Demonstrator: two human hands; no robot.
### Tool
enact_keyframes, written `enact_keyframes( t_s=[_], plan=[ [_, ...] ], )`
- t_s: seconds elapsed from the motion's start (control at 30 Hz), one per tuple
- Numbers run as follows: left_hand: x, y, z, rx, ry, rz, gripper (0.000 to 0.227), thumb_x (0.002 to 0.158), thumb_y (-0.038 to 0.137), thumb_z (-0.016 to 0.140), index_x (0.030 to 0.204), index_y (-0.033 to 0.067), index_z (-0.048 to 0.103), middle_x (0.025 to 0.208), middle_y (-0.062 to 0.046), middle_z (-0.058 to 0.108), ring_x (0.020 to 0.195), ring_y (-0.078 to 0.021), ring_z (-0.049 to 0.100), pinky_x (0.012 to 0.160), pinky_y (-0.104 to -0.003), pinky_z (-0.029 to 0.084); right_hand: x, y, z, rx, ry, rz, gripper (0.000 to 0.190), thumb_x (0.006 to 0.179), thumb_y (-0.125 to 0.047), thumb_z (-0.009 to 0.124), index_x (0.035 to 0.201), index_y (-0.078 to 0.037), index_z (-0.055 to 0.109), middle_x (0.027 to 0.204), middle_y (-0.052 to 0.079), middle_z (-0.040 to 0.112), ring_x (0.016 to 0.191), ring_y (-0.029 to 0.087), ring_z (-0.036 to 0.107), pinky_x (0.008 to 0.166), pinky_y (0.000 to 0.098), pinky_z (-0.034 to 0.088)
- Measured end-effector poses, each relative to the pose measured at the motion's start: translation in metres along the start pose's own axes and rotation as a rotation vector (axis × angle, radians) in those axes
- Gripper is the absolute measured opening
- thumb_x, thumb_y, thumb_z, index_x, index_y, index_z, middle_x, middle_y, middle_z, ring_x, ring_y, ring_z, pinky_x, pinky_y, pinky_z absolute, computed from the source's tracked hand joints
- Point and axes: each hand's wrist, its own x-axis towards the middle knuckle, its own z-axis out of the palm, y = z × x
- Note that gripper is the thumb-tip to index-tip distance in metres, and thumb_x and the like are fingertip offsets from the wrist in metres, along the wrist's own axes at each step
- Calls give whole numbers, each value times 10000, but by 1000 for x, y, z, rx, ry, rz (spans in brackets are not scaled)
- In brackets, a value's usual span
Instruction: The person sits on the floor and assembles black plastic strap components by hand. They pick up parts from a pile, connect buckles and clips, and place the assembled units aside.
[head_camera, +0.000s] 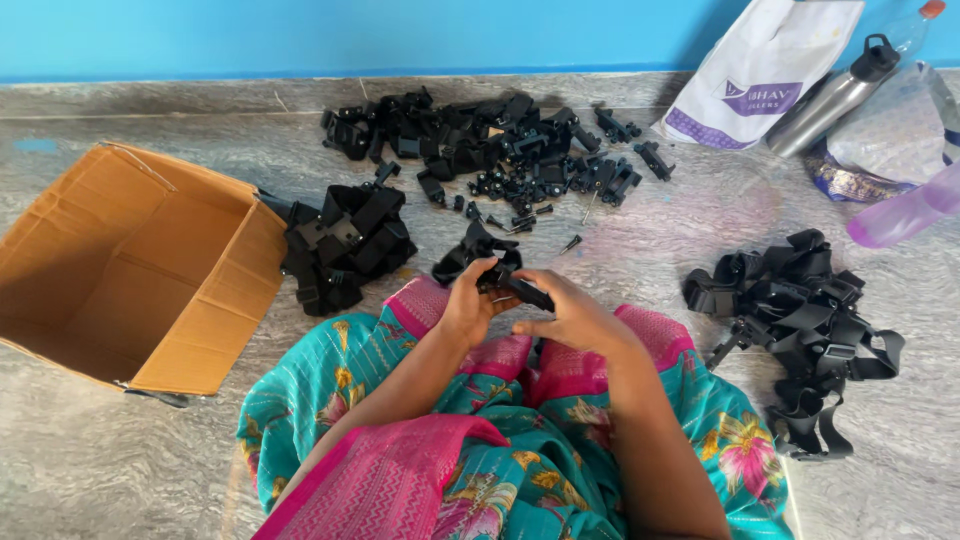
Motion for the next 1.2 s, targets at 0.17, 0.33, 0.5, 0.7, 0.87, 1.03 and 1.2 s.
enact_keyframes(
  t_s=[0.17, 0.33, 0.5, 0.7, 0.87, 1.03, 1.2],
  plan=[
    [3, -5, 1, -7, -43, 4, 532, 929, 559, 563, 1027, 46, 661, 880, -97, 705, 772, -220, 687, 718, -402, 565, 16, 10, 36, -68, 162, 136, 505, 803, -176, 839, 1245, -89, 610, 1033, 75, 744, 941, 250, 752, 808, 366, 576],
    [-13, -14, 19, 59, 27, 202, 280, 960, 456, 558, 1072, 208, 496, 864, -99, 670, 752, -222, 681, 719, -390, 560, 1, 17, 29, 711, 310, 405, 274, 970, -228, 676, 1186, -95, 573, 881, 66, 662, 655, 134, 569, 528, 282, 453],
    [-24, -36, 31, 286, -108, 223, 386, 1026, 458, 559, 1017, 73, 582, 910, -68, 684, 752, -168, 678, 707, -328, 566, -28, -5, 39, 998, 362, 367, 238, 1022, -305, 585, 1163, -117, 547, 853, 64, 632, 617, 124, 540, 498, 268, 410],
    [-28, -22, 20, 258, -56, 37, 566, 987, 588, 473, 1056, 74, 702, 805, -44, 717, 593, -120, 639, 515, -272, 480, -32, -20, 74, 1100, 131, 382, 361, 1014, -379, 536, 1268, -123, 535, 949, 64, 646, 783, 161, 649, 658, 308, 550],
    [-19, -11, 12, 307, -32, 106, 712, 996, 676, 428, 1022, 27, 718, 766, -75, 685, 615, -146, 646, 574, -280, 532, -26, 1, 51, 524, 202, 324, 517, 1037, -507, 462, 1227, -63, 647, 1082, 41, 710, 934, 88, 664, 676, 260, 555],
    [-8, -29, 8, 588, -81, 132, 759, 987, 722, 388, 983, 38, 717, 803, -26, 649, 694, -111, 604, 603, -273, 490, -30, 25, 20, 608, 299, 422, 496, 1004, -508, 529, 1171, -57, 648, 927, 62, 711, 733, 119, 630, 593, 267, 509],
    [-10, -32, 0, 694, -177, 115, 783, 968, 748, 349, 951, 45, 693, 832, -19, 658, 720, -101, 617, 629, -261, 521, -24, 25, 31, 557, 336, 499, 421, 1011, -480, 571, 1041, -61, 609, 782, 29, 625, 623, 116, 558, 525, 271, 458]
  ],
)
